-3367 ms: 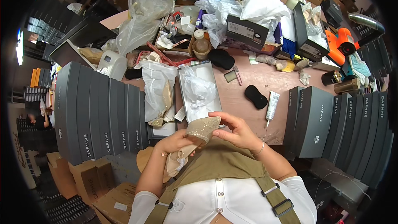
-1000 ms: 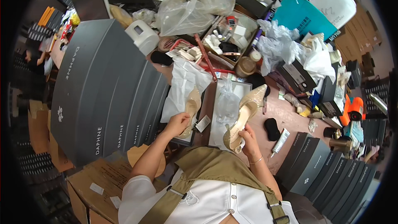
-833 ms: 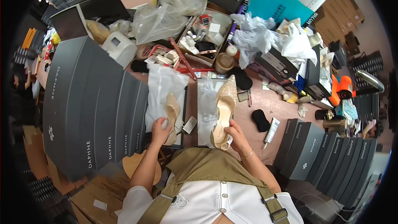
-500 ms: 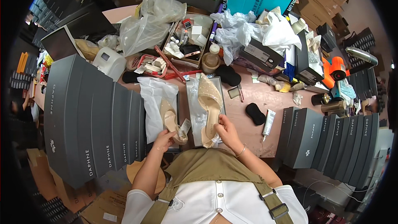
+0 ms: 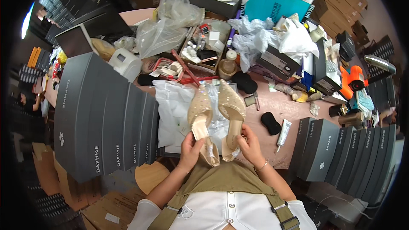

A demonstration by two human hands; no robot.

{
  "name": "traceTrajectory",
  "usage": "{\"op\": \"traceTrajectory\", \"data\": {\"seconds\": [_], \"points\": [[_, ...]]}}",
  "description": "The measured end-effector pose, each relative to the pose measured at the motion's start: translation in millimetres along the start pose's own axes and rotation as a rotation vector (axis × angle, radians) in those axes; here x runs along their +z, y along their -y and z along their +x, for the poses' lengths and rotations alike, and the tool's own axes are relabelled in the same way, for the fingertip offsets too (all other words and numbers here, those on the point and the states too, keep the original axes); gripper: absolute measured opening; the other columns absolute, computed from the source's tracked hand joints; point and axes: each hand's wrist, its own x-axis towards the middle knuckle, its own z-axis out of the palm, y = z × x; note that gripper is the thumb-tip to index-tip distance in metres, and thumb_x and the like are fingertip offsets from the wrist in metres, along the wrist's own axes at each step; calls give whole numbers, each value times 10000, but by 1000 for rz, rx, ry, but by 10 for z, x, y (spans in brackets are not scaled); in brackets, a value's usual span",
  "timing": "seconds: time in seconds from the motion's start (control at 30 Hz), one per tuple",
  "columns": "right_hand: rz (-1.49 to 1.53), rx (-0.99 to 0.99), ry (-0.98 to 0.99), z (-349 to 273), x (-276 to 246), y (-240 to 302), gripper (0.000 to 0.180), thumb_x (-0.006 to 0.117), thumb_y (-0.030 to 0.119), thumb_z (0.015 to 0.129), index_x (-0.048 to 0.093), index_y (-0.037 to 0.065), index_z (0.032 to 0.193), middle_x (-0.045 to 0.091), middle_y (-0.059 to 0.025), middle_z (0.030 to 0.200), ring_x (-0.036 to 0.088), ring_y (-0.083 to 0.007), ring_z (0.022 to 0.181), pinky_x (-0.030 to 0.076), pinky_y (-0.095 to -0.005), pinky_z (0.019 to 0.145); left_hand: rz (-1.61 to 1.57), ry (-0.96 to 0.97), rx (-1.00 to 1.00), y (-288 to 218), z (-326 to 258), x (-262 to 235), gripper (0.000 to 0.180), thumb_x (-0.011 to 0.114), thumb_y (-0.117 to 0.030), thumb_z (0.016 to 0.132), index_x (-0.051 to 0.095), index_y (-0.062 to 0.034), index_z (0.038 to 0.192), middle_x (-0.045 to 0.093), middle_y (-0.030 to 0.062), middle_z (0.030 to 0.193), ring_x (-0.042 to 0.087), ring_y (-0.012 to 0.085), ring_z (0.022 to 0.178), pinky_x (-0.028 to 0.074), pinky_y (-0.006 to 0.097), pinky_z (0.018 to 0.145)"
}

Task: Inspecting and cleaning high-heeled shoes before packing them into a box with tissue paper.

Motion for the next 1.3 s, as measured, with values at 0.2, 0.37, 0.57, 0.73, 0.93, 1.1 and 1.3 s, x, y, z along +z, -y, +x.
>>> {"op": "traceTrajectory", "data": {"seconds": [0.2, 0.37, 0.57, 0.73, 0.93, 1.1, 1.3], "points": [[79, 97, 60, -108, -50, -15, 345, 541, 89, 858, 507, -11, 1186, 610, -50, 904, 550, -91, 797, 461, -235, 673, 350, -53, 153, -3, -38, 51, 288, 624, -110, 850, 530, 44, 1075, 649, 88, 917, 593, 104, 793, 481, 260, 707], [75, 105, 68, -175, -57, -28, 311, 509, 64, 871, 512, -5, 1175, 592, -6, 897, 509, -56, 791, 409, -208, 696, 585, -68, 203, -69, -59, 52, 289, 648, -115, 815, 538, 30, 1039, 639, 86, 833, 579, 114, 684, 466, 266, 604], [-15, 69, 72, -154, -120, -50, 349, 550, 109, 848, 517, 1, 1178, 640, -82, 939, 586, -126, 792, 479, -278, 728, 678, -92, 289, -151, -53, 101, 300, 653, -104, 796, 544, 16, 1049, 635, 74, 790, 566, 112, 635, 451, 254, 562], [-57, 59, 77, -116, -134, -29, 343, 550, 109, 845, 521, 2, 1169, 650, -101, 934, 609, -144, 790, 487, -289, 737, 718, -127, 339, -80, -34, 82, 294, 655, -101, 789, 548, 19, 1036, 639, 106, 801, 610, 158, 664, 483, 284, 594], [-26, 36, 94, -80, -119, -127, 336, 547, 88, 841, 522, -9, 1161, 644, -82, 889, 599, -121, 765, 482, -270, 708, 806, -143, 358, -160, -21, 105, 268, 655, -100, 777, 565, 15, 1002, 643, 140, 821, 635, 222, 686, 500, 317, 623], [10, 84, 113, -72, -88, -144, 329, 542, 80, 848, 518, -12, 1164, 616, -36, 868, 556, -83, 757, 455, -239, 677, 825, -131, 323, -148, 5, 84, 307, 650, -129, 775, 554, 10, 1031, 633, 145, 799, 636, 262, 677, 506, 350, 616], [95, 175, 138, -29, 19, -243, 328, 539, 80, 852, 514, -20, 1164, 622, -34, 862, 554, -78, 773, 449, -230, 681, 816, -168, 286, -144, 50, 7, 268, 648, -112, 769, 570, 12, 993, 636, 130, 784, 623, 234, 646, 502, 331, 606]]}}
